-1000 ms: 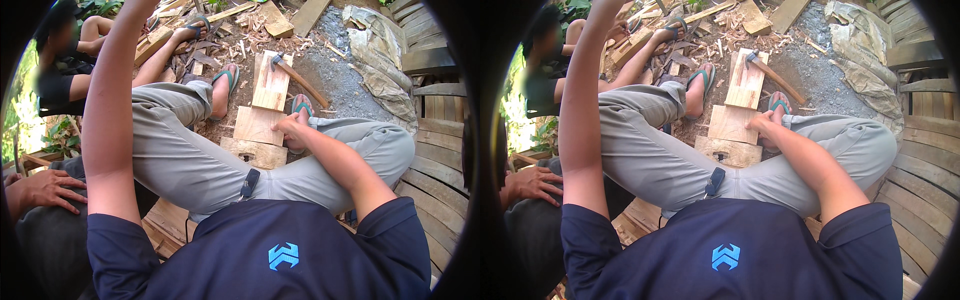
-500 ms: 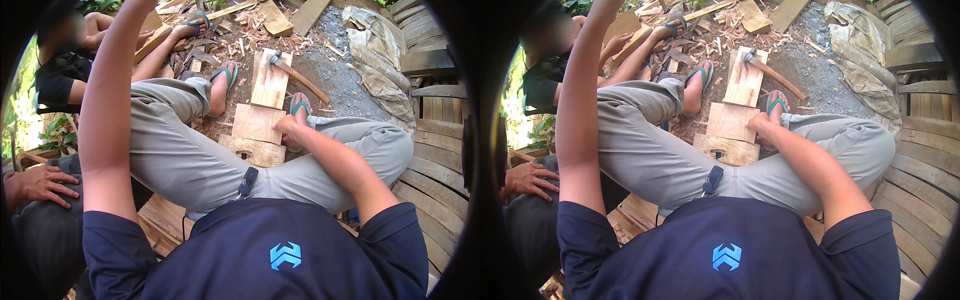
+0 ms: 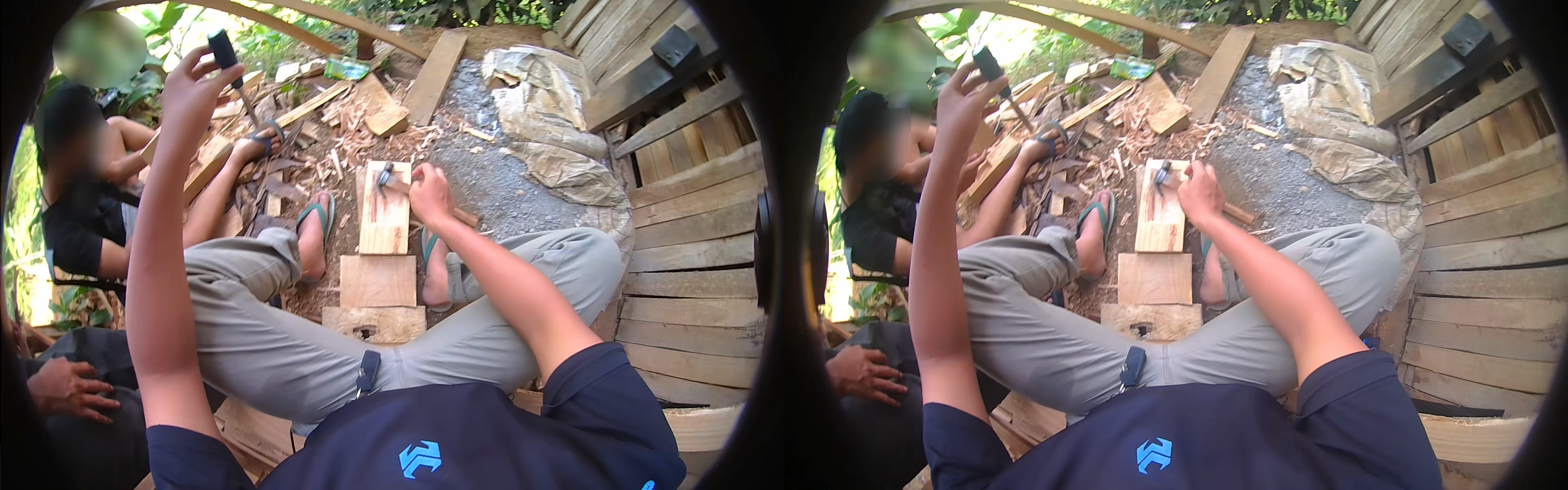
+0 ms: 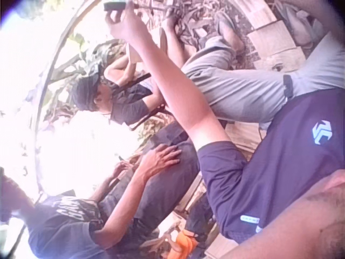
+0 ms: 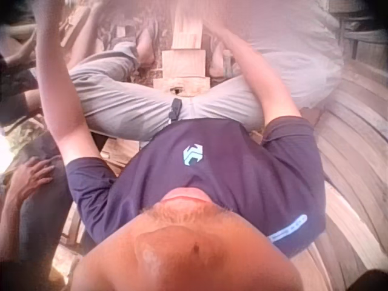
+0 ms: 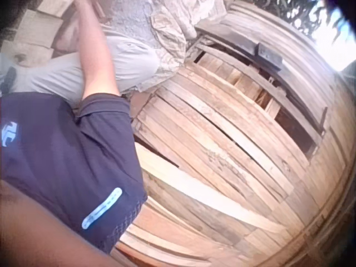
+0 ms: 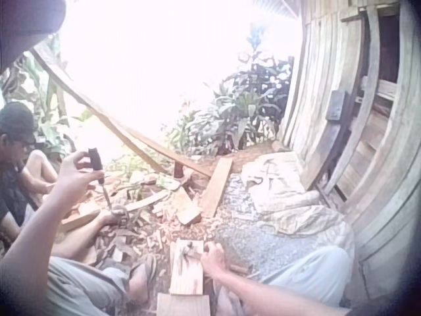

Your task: The person carves a hollow section into a block of wood using a chisel and a hammer, then fits a second piece of wood into the carved slot.

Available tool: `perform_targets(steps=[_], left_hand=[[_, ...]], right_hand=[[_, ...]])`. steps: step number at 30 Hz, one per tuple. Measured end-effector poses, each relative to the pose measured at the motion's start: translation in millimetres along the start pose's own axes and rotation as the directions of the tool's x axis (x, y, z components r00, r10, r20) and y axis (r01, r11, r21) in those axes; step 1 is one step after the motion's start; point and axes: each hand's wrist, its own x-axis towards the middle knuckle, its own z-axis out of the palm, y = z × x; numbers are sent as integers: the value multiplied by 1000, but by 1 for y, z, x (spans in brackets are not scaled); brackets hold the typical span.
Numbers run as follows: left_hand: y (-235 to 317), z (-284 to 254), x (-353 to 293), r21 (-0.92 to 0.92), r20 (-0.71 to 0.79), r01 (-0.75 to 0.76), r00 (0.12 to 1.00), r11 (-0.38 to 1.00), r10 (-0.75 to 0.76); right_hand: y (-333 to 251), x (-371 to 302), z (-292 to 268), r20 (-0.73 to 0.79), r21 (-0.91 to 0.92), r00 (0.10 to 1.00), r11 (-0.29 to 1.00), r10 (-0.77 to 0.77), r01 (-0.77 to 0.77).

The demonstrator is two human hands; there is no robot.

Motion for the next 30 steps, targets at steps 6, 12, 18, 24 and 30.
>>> perform_targets(steps=[6, 12, 18, 24, 30], left_hand=[[9, 25, 0, -20, -9, 36, 999, 999, -36], [0, 12, -1, -8, 21, 53, 998, 999, -53], [2, 23, 3, 16, 23, 42, 999, 999, -43], [-1, 14, 1, 96, 20, 6, 1000, 995, -8], [-6, 22, 6, 56, 76, -9, 997, 998, 5]], right_hand=[[68, 179, -138, 257, -626, 898, 770, 357, -127], [52, 210, -179, 263, -714, 853, 686, 450, -141], [35, 172, -138, 592, -683, 751, 677, 293, 275], [-50, 78, -74, 907, -253, 328, 965, 262, -71], [-8, -3, -3, 735, -670, 163, 666, 659, 330]])
